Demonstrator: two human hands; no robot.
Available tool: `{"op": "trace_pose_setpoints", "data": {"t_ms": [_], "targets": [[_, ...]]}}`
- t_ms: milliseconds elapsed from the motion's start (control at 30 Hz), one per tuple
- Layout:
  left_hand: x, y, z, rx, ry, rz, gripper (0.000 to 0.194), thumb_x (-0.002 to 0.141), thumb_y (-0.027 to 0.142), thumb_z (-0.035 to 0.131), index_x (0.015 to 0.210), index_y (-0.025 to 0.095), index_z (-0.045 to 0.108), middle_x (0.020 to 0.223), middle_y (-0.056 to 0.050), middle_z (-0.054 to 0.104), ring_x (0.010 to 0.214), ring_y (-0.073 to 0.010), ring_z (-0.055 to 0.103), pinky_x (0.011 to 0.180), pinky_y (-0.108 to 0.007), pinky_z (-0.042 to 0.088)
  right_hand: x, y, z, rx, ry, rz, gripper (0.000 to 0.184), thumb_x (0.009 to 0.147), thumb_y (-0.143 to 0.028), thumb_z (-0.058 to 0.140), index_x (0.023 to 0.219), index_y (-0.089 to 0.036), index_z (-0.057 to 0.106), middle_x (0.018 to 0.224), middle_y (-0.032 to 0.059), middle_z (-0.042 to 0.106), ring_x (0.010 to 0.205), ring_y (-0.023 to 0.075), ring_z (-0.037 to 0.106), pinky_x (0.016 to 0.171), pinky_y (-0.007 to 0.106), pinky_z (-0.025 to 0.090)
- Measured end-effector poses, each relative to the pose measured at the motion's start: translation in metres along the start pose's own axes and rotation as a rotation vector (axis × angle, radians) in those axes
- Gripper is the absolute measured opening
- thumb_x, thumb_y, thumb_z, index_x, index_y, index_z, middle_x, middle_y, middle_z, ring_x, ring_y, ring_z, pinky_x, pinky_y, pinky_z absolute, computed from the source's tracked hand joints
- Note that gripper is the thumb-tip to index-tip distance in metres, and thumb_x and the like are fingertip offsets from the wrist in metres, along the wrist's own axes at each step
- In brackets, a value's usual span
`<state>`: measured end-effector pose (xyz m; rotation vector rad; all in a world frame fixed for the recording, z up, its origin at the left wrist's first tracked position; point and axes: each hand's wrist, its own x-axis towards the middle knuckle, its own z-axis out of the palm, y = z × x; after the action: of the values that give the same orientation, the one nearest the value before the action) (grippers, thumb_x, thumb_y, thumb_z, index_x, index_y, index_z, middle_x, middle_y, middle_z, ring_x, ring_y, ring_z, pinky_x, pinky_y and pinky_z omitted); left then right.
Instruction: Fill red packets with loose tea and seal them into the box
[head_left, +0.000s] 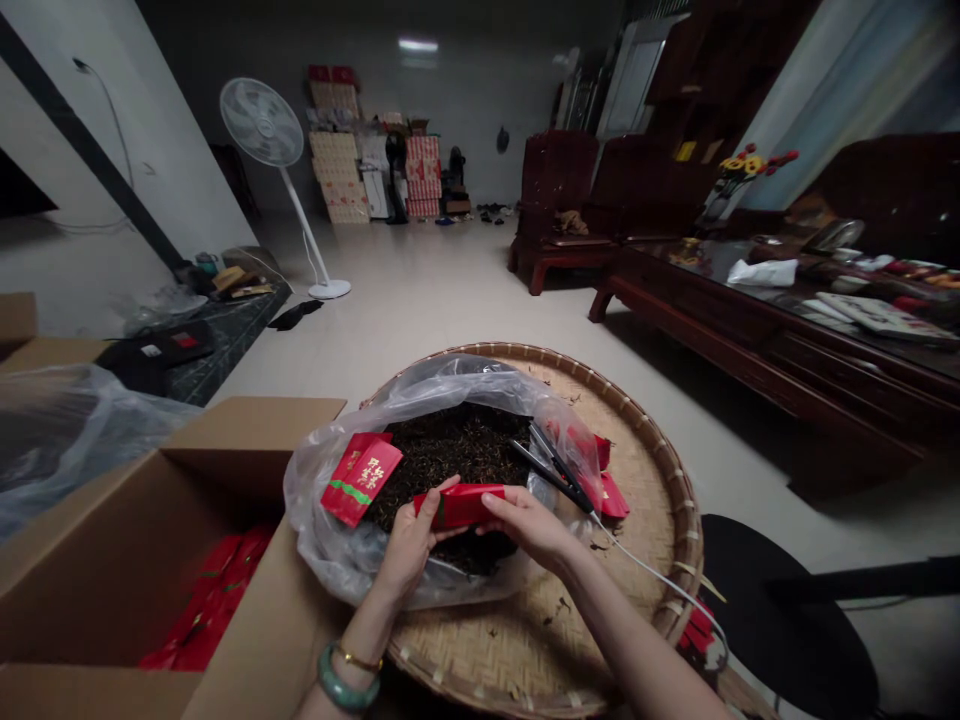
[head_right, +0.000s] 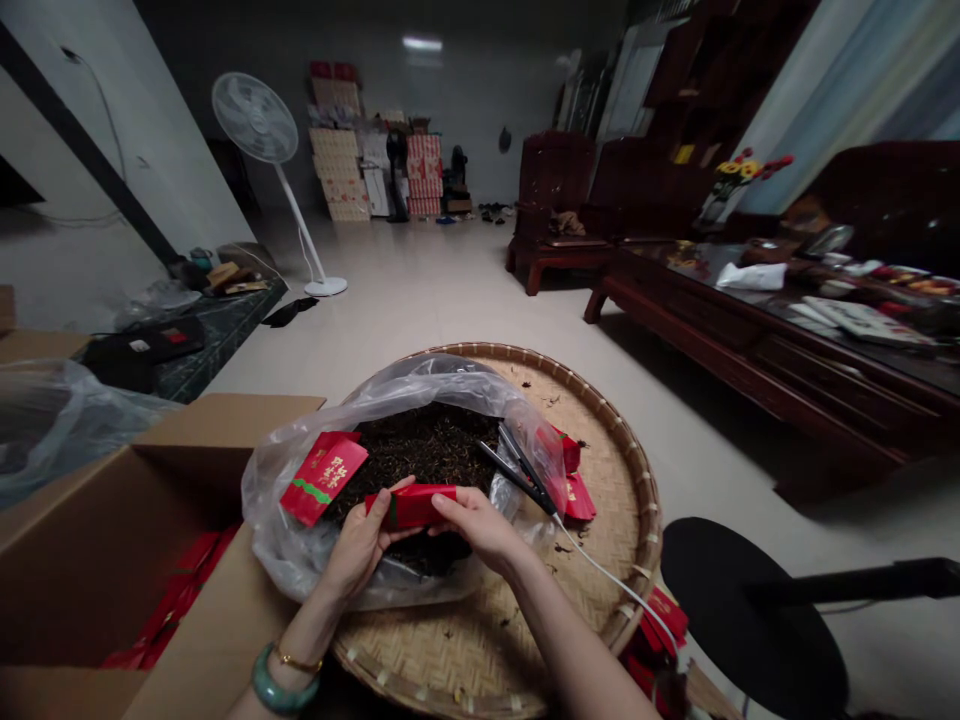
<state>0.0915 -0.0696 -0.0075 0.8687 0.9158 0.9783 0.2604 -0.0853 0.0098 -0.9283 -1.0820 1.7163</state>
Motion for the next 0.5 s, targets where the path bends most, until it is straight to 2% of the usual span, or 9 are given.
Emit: {"op": "trace_pose_setpoints", "data": {"t_ms": [100,167,233,300,367,433,500], "targets": [[0.002,-0.002,-0.008,0.117,0.008,0.043,0.069,0.075,0.065,0.054,0.115,0.010,0.063,0.089,-0.013,0.074,0.090,-0.0282,0.068,0.078,-0.040,0.056,-0.001,0.007,-0.001,0.069,-0.018,0.037,0.048,0.072,-0.056,0.066,0.098,-0.016,0.069,0.090,0.0081,0.071,0.078,0.0174,0.062,0.064,0.027,0.046],[0.002,-0.001,-0.015,0.273,0.071,0.143,0.065,0.081,0.061,0.047,0.118,0.010,0.062,0.097,-0.014,0.073,0.095,-0.0281,0.067,0.082,-0.041,0.054,-0.001,0.010,-0.003,0.056,-0.015,0.060,0.049,0.073,-0.057,0.063,0.100,-0.016,0.068,0.089,0.0080,0.071,0.078,0.0179,0.063,0.065,0.028,0.046],[-0.001,0.000,-0.019,0.532,0.173,0.361,0.058,0.082,0.055,0.052,0.122,0.014,0.058,0.113,-0.014,0.068,0.106,-0.0290,0.061,0.091,-0.044,0.050,-0.001,0.012,-0.005,0.023,-0.005,0.069,0.050,0.074,-0.059,0.061,0.099,-0.016,0.069,0.087,0.0071,0.071,0.078,0.0182,0.062,0.072,0.031,0.046],[-0.006,0.002,-0.021,0.869,0.201,0.642,0.056,0.076,0.045,0.064,0.125,0.019,0.056,0.127,-0.013,0.059,0.116,-0.0307,0.053,0.099,-0.048,0.043,-0.001,0.012,-0.005,-0.009,0.003,0.059,0.050,0.075,-0.060,0.060,0.097,-0.016,0.069,0.087,0.0060,0.071,0.080,0.0185,0.062,0.081,0.034,0.045],[-0.010,0.003,-0.020,1.173,0.097,0.833,0.056,0.074,0.032,0.069,0.127,0.023,0.054,0.132,-0.011,0.055,0.116,-0.0311,0.049,0.101,-0.052,0.039,0.000,0.012,-0.003,-0.042,0.004,0.047,0.050,0.074,-0.061,0.060,0.096,-0.016,0.069,0.089,0.0049,0.071,0.083,0.0188,0.061,0.089,0.037,0.042],[-0.013,0.003,-0.017,1.333,-0.012,0.890,0.056,0.076,0.019,0.064,0.130,0.023,0.050,0.129,-0.010,0.057,0.110,-0.0291,0.050,0.097,-0.051,0.042,0.001,0.011,0.001,-0.080,-0.004,0.046,0.050,0.073,-0.061,0.061,0.096,-0.017,0.069,0.091,0.0038,0.070,0.085,0.0188,0.060,0.091,0.038,0.041],[-0.012,0.002,-0.016,1.364,-0.051,0.897,0.057,0.076,0.011,0.059,0.131,0.021,0.048,0.124,-0.010,0.060,0.106,-0.0274,0.051,0.092,-0.048,0.046,0.001,0.009,0.005,-0.117,-0.016,0.045,0.051,0.072,-0.063,0.061,0.095,-0.018,0.069,0.091,0.0027,0.069,0.085,0.0184,0.059,0.091,0.037,0.041]]}}
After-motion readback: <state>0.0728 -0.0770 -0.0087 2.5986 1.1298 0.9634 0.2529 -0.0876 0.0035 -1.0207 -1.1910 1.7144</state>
